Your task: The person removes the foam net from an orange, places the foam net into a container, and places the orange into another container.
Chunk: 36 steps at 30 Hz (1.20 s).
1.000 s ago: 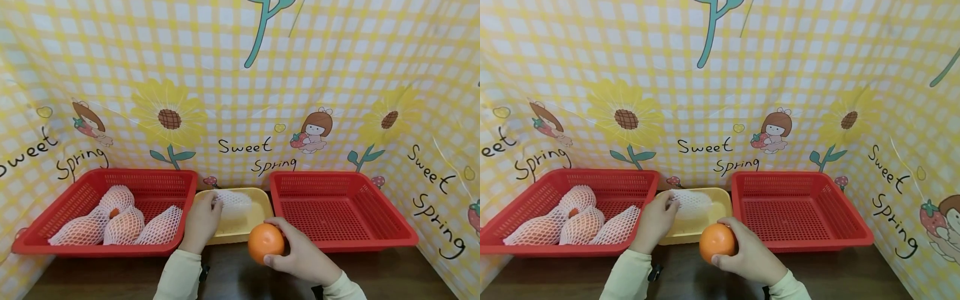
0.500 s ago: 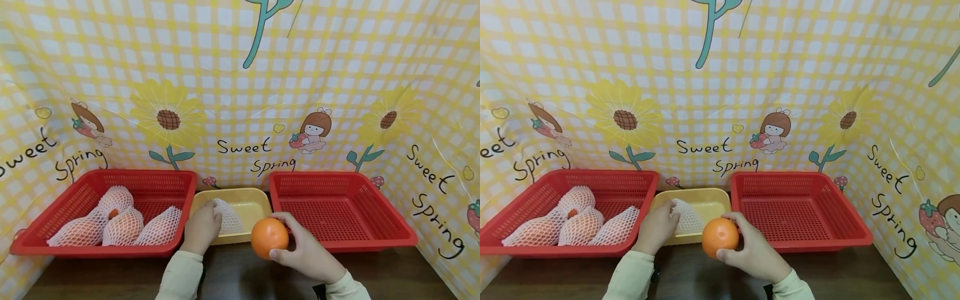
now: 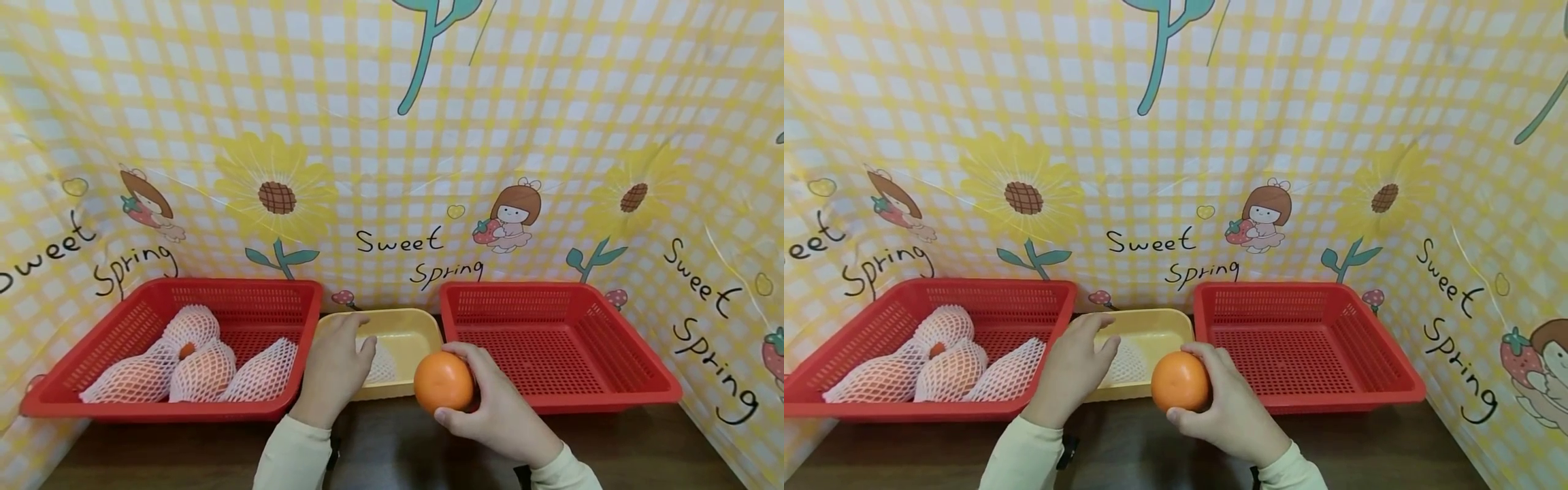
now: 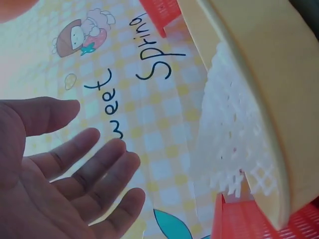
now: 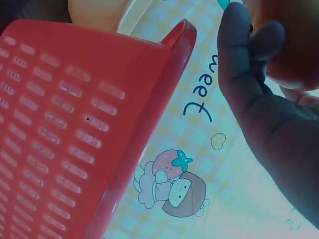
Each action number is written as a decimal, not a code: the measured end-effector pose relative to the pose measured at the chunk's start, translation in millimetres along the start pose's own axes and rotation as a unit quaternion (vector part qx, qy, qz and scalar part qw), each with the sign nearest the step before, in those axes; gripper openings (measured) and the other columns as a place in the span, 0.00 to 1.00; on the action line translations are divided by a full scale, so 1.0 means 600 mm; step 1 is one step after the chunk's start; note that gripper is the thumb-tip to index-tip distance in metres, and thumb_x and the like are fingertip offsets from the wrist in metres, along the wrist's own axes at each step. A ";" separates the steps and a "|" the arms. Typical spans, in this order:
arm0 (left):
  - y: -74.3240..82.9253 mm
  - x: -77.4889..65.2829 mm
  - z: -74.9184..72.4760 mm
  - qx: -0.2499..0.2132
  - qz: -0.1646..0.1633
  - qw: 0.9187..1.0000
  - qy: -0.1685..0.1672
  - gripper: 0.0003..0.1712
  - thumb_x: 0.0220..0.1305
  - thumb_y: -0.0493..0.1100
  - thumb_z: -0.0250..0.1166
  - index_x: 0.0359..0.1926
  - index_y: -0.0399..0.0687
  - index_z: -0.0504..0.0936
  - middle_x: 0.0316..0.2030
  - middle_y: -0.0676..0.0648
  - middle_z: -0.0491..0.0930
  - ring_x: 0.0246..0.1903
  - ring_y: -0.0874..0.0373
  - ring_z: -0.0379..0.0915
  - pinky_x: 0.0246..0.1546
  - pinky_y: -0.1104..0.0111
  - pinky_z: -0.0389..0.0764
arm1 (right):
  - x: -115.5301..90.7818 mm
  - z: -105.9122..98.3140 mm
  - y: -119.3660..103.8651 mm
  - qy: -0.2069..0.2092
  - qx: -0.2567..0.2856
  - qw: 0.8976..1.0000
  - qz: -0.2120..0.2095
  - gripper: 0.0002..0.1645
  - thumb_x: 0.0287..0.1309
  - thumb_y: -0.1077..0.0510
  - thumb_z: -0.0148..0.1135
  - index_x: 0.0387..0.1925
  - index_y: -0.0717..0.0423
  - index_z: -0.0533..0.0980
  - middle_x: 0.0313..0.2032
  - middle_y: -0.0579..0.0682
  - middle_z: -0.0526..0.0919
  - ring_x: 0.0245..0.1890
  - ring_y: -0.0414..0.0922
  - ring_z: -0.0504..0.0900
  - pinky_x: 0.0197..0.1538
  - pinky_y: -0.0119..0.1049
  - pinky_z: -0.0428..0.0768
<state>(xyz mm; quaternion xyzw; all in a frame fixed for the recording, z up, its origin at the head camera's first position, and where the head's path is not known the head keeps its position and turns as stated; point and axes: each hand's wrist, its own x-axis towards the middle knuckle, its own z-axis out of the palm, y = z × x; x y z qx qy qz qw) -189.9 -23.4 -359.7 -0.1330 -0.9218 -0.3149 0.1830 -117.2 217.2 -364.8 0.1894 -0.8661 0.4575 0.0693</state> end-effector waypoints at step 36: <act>0.087 -0.011 0.094 -0.197 0.016 0.967 -0.161 0.11 0.73 0.47 0.62 0.50 0.50 0.83 0.37 0.52 0.83 0.37 0.57 0.78 0.39 0.57 0.79 | -0.007 -0.036 0.004 0.121 -0.016 0.992 -0.037 0.62 0.41 0.64 0.82 0.72 0.41 0.55 0.64 0.50 0.66 0.57 0.47 0.75 0.56 0.52 0.76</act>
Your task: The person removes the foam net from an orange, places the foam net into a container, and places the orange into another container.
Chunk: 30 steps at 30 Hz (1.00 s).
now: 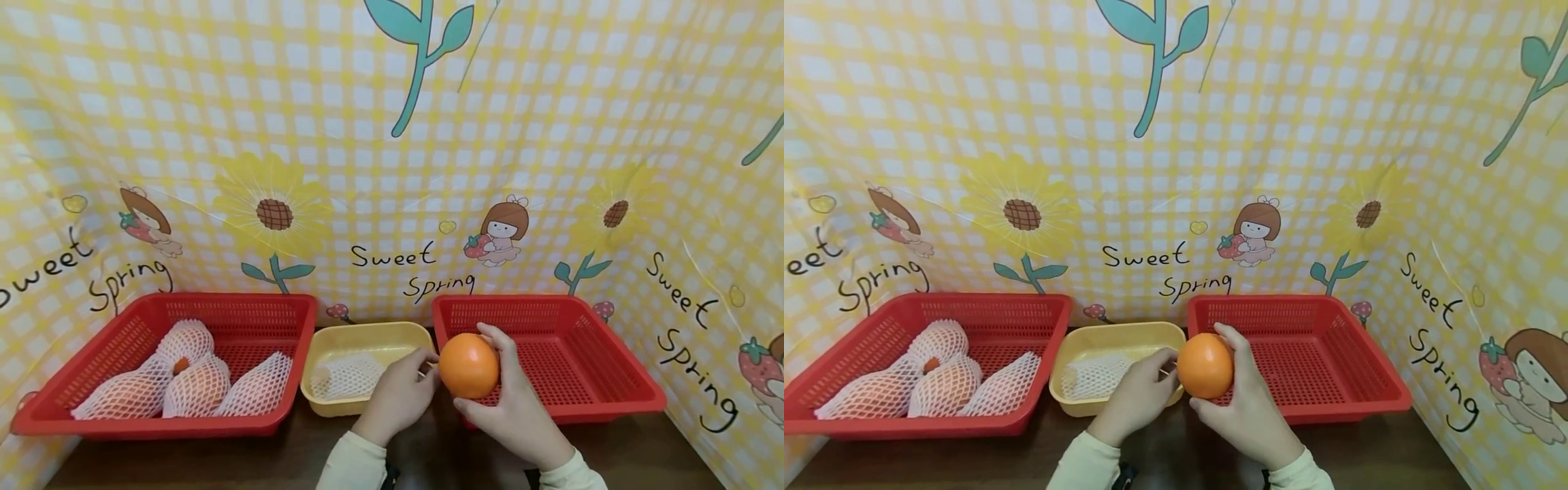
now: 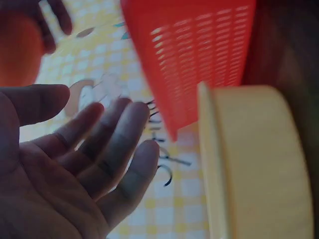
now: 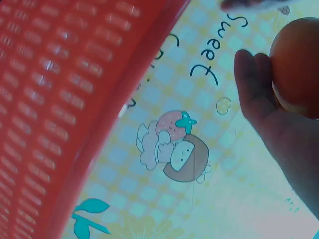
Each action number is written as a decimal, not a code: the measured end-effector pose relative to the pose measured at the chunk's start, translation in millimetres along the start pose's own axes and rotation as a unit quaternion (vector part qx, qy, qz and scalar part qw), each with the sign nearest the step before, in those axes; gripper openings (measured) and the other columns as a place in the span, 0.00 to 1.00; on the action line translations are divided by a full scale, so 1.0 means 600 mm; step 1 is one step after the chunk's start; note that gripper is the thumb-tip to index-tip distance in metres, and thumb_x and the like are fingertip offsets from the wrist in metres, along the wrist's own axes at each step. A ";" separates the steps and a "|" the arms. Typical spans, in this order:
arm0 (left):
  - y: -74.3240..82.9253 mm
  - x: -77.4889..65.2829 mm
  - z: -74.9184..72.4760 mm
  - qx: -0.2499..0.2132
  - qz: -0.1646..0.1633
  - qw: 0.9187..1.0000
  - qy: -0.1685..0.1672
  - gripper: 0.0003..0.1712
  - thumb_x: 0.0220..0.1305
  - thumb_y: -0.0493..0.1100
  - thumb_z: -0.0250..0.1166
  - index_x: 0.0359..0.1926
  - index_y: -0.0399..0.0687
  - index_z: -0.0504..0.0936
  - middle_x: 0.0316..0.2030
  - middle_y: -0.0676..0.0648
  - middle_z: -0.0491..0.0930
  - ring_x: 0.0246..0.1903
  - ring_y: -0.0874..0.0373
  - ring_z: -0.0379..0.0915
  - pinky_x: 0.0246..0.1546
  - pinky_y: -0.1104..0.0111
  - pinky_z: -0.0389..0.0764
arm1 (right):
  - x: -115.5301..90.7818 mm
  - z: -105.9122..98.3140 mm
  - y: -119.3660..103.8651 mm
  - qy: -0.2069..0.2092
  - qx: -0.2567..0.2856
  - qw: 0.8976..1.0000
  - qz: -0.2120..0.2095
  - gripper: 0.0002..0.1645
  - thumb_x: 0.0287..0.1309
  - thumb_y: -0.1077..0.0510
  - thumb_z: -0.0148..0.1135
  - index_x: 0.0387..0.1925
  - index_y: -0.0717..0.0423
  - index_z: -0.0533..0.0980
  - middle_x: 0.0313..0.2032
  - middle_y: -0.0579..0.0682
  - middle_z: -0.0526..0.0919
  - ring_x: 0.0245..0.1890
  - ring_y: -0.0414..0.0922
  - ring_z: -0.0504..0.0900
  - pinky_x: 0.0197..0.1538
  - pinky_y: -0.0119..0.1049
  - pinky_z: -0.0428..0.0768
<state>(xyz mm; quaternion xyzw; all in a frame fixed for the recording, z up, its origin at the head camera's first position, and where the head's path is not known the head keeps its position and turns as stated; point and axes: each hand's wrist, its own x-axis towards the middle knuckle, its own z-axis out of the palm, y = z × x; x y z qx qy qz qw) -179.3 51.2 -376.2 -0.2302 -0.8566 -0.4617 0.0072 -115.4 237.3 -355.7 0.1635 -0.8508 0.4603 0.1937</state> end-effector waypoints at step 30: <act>-0.017 0.002 0.075 0.046 0.007 0.996 -0.070 0.20 0.74 0.50 0.59 0.63 0.51 0.80 0.51 0.47 0.81 0.50 0.52 0.78 0.51 0.51 0.77 | 0.202 -0.072 0.132 -0.151 -0.263 0.951 0.054 0.50 0.50 0.48 0.78 0.71 0.56 0.64 0.54 0.64 0.74 0.40 0.51 0.79 0.40 0.48 0.81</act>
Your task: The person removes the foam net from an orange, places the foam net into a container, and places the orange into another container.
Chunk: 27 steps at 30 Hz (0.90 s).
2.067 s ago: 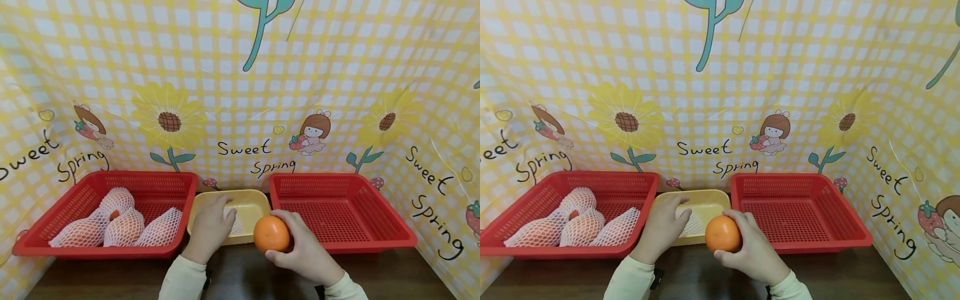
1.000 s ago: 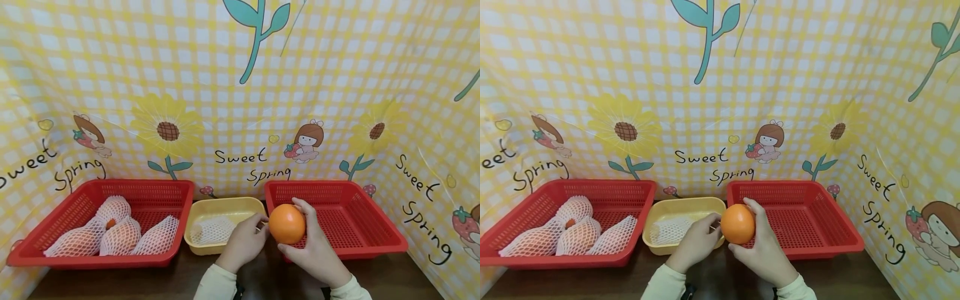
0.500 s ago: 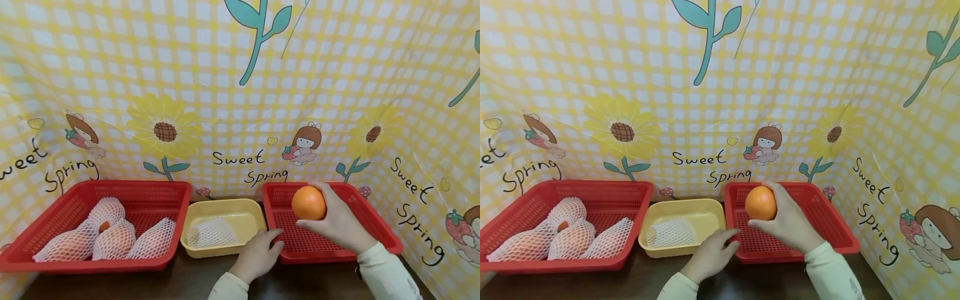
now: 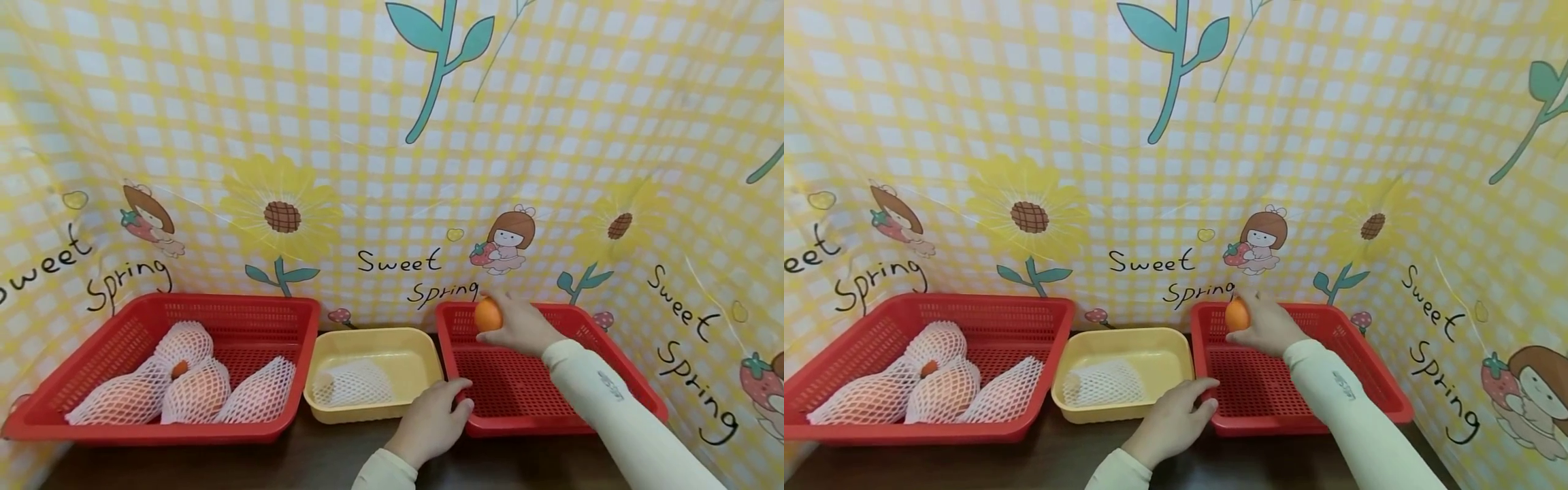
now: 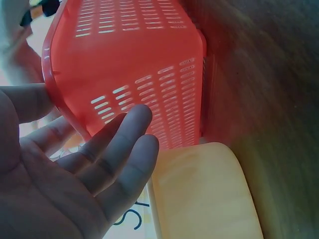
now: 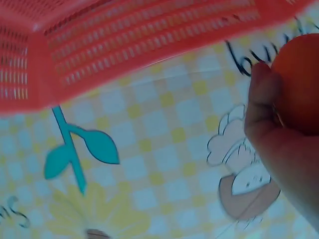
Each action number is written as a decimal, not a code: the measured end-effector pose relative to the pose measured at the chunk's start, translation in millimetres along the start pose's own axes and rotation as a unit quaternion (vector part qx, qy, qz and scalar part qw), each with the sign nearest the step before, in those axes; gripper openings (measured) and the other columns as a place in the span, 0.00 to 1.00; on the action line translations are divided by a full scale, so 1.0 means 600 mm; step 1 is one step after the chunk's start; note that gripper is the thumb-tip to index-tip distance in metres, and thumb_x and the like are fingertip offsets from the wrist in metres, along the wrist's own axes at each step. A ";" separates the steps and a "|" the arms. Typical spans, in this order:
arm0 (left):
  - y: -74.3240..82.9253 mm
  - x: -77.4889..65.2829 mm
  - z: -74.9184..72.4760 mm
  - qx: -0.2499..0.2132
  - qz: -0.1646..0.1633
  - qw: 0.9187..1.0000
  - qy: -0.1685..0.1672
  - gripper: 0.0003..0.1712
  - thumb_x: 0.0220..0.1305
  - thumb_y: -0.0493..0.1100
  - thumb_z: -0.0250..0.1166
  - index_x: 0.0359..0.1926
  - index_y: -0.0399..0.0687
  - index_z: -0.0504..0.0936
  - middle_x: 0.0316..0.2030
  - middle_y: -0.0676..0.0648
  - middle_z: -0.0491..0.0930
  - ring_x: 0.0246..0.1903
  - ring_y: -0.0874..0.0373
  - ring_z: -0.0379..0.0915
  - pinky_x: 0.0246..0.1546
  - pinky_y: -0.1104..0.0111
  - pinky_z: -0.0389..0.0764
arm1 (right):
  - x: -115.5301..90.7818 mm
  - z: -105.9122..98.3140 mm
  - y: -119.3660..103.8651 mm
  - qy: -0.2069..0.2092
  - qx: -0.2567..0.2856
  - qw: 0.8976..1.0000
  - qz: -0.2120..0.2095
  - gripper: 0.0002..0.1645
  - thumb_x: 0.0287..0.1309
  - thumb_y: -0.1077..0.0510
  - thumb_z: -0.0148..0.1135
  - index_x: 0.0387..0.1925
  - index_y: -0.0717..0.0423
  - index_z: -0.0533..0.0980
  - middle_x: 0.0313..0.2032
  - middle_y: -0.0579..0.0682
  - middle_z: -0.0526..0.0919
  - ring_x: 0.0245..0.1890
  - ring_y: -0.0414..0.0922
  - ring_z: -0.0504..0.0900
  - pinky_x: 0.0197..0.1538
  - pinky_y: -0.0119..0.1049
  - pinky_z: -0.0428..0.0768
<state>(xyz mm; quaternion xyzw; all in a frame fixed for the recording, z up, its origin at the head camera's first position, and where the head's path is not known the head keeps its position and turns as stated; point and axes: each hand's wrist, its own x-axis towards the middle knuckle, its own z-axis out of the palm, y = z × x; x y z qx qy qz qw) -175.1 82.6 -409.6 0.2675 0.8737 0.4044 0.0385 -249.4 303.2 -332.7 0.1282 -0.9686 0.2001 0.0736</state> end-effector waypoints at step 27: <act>-0.002 -0.001 -0.003 0.022 0.015 1.000 0.006 0.20 0.72 0.49 0.61 0.61 0.50 0.82 0.45 0.52 0.81 0.43 0.61 0.76 0.47 0.61 0.78 | 0.043 0.156 0.007 -0.150 -0.075 0.984 0.065 0.49 0.59 0.48 0.69 0.73 0.67 0.58 0.61 0.76 0.65 0.54 0.68 0.76 0.54 0.63 0.75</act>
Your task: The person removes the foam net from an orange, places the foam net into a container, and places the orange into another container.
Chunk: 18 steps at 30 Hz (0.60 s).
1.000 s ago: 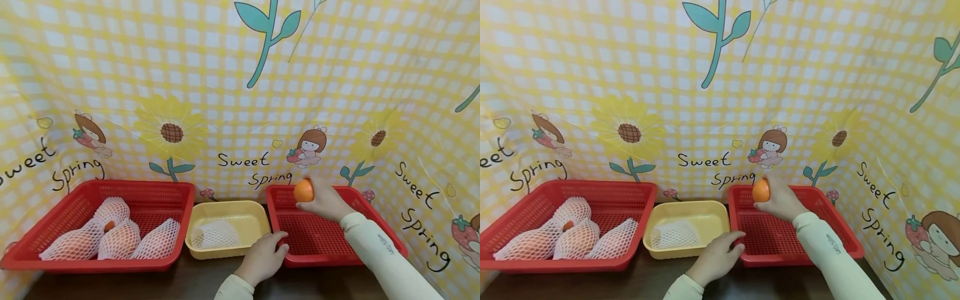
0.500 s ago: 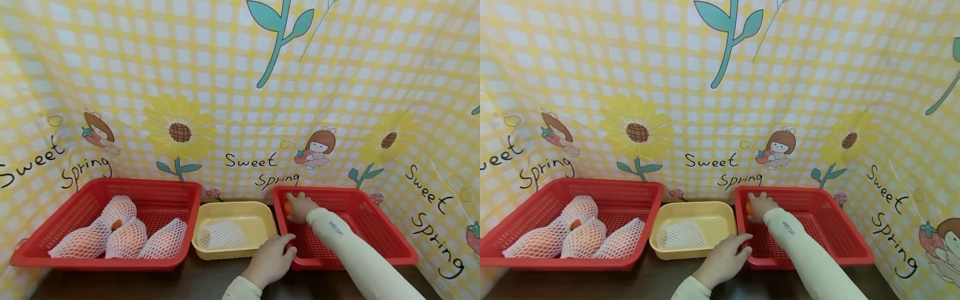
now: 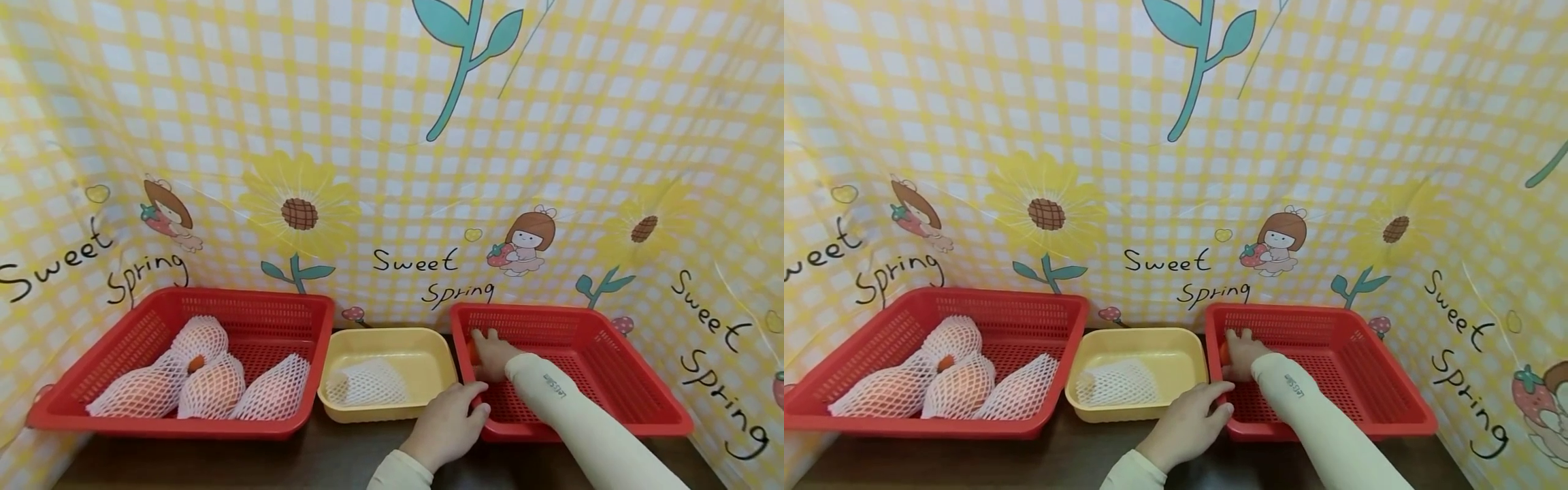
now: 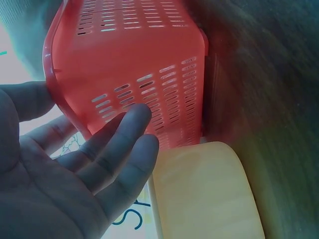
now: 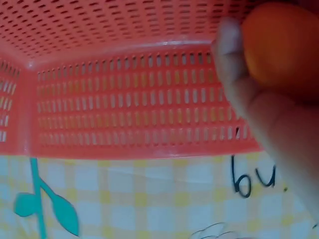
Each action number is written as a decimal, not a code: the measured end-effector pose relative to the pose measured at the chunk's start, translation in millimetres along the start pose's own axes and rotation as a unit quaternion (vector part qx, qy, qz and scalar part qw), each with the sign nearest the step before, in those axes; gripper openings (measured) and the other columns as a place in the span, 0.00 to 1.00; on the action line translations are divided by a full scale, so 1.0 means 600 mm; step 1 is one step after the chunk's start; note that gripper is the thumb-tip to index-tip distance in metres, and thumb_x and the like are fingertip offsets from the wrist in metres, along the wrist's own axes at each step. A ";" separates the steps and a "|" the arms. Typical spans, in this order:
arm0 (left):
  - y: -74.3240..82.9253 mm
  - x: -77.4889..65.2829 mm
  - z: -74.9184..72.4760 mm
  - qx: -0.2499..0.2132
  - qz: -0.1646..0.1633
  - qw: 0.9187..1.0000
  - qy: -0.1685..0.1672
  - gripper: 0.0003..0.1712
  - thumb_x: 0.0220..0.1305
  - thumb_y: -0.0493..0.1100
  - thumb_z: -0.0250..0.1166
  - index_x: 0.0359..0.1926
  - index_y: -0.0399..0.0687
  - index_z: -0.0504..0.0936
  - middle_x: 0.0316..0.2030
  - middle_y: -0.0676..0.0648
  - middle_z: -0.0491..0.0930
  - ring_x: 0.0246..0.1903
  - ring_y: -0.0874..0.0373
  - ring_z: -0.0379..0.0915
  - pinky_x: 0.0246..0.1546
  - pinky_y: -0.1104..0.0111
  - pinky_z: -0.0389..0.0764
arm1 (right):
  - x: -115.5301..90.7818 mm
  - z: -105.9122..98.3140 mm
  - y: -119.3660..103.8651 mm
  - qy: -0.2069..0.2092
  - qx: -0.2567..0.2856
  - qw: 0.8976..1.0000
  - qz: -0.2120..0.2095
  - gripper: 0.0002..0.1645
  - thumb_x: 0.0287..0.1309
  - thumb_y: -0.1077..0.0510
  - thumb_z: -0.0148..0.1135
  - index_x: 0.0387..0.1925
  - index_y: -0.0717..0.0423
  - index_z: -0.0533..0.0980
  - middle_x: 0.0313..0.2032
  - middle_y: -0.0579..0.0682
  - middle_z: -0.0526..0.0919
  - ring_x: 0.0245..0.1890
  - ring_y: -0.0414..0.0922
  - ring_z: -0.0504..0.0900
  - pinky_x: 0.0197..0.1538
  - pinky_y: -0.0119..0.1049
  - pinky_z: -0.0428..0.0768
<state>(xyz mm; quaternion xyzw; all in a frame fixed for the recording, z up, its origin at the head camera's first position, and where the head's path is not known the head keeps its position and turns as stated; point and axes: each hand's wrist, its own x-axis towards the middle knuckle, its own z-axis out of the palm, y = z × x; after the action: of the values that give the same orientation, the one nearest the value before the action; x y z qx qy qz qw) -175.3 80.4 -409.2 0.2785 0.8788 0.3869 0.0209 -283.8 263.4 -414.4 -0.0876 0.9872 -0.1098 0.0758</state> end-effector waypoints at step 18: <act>-0.003 -0.001 -0.001 -0.013 -0.002 1.000 -0.009 0.20 0.73 0.51 0.61 0.62 0.53 0.81 0.48 0.52 0.81 0.47 0.60 0.77 0.51 0.59 0.77 | -0.010 -0.009 0.011 0.063 0.045 0.996 0.035 0.55 0.45 0.55 0.83 0.65 0.69 0.58 0.37 0.63 0.81 0.38 0.57 0.82 0.47 0.55 0.79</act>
<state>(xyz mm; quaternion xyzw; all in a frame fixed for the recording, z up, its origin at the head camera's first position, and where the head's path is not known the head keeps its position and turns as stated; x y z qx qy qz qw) -175.9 78.8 -410.4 0.2795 0.8742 0.3957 0.0335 -279.9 271.9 -410.0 -0.0425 0.9865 -0.1564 0.0213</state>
